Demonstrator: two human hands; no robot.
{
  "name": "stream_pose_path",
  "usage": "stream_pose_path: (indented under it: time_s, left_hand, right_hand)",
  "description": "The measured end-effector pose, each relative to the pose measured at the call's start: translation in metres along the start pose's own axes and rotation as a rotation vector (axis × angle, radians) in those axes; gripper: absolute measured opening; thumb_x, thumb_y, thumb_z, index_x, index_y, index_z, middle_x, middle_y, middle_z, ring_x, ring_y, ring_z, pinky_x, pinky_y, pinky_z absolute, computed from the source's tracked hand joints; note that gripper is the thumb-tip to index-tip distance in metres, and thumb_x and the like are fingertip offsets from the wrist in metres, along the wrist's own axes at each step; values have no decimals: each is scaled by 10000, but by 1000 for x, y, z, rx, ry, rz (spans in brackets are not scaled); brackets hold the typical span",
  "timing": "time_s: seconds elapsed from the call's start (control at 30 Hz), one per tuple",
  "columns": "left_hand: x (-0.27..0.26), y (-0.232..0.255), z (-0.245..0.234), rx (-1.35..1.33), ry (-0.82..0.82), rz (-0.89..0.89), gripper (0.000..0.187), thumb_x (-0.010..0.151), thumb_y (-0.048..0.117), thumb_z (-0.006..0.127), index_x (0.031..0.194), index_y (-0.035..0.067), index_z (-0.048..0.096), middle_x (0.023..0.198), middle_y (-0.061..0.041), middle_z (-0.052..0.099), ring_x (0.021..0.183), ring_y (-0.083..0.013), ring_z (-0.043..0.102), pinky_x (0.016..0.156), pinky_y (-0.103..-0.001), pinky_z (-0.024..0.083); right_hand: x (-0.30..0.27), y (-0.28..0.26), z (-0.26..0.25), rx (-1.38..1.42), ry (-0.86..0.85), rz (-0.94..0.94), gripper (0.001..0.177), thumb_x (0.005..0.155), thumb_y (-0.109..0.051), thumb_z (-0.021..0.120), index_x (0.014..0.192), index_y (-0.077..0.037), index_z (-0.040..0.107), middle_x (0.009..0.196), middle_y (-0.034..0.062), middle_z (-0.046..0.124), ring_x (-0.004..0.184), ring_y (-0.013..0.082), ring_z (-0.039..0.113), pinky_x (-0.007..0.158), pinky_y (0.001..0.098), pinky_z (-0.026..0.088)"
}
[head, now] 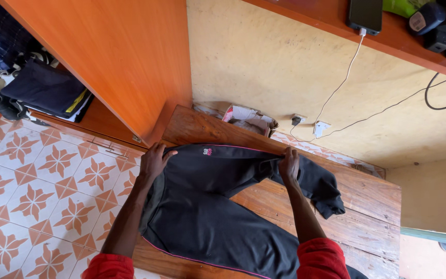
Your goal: The person lays out a pair of jeans on a table and folds them into a flat rectangle, then repeats the process with a pair of black pants before placing both folded items in a closet.
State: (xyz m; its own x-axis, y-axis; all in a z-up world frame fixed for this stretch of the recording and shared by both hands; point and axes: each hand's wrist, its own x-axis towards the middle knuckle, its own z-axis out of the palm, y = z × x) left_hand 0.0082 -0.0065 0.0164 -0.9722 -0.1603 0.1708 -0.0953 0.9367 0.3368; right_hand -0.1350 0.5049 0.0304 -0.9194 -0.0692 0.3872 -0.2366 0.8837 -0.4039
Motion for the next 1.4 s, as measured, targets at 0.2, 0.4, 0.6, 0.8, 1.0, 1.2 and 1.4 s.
stream_pose_path:
  time_s: [0.2,0.4,0.6,0.8,1.0,1.2,1.4]
  left_hand:
    - [-1,13,-8,-16,-5,54,610,1082,589,387,1056,12,584,935,-168,624,847,-337,660,634,-447,566]
    - [0,15,-27,-108,-95,113,638,988,553,534,1221,-41,549,972,-216,667,868,-382,686,641,-475,568]
    - [-9,13,-67,-213,-226,60,560,762,379,841,1150,63,589,992,-137,694,978,-343,692,768,-489,553]
    - [-25,0,-66,-80,-157,30,692,700,430,881,1206,45,607,1054,-139,689,1029,-345,678,812,-488,562]
    - [-28,0,-71,-173,-222,62,758,633,368,933,1220,-3,629,1161,-184,673,1088,-368,659,858,-492,553]
    - [-55,26,-94,-471,-170,-139,450,828,76,800,1227,5,605,1123,-162,658,940,-346,754,857,-436,586]
    - [-122,47,-110,-681,153,-45,350,772,-42,752,1092,33,633,1166,-141,659,1116,-342,680,879,-405,595]
  right_hand:
    - [6,-25,19,-279,-257,-26,387,773,-57,693,1156,-88,648,1200,147,614,1080,395,586,877,543,507]
    - [10,-52,38,186,-361,-242,409,809,-110,721,1196,-40,608,1224,234,574,1040,470,616,838,520,541]
    - [5,-70,34,86,-388,-111,242,886,-1,594,1114,-69,636,1106,239,632,971,480,649,819,550,533]
    - [-1,-80,-14,276,-381,-119,337,755,76,583,1079,-17,593,1006,259,683,887,445,693,686,499,549]
    - [-32,-67,-32,622,-404,219,148,860,127,508,939,4,487,859,170,625,731,262,743,551,380,611]
    - [-80,-96,-75,379,115,-88,462,702,223,472,1105,20,573,1049,179,594,740,259,561,660,344,495]
    - [-146,-129,-116,468,192,-15,471,732,233,460,1162,62,551,1493,151,604,918,304,534,770,325,455]
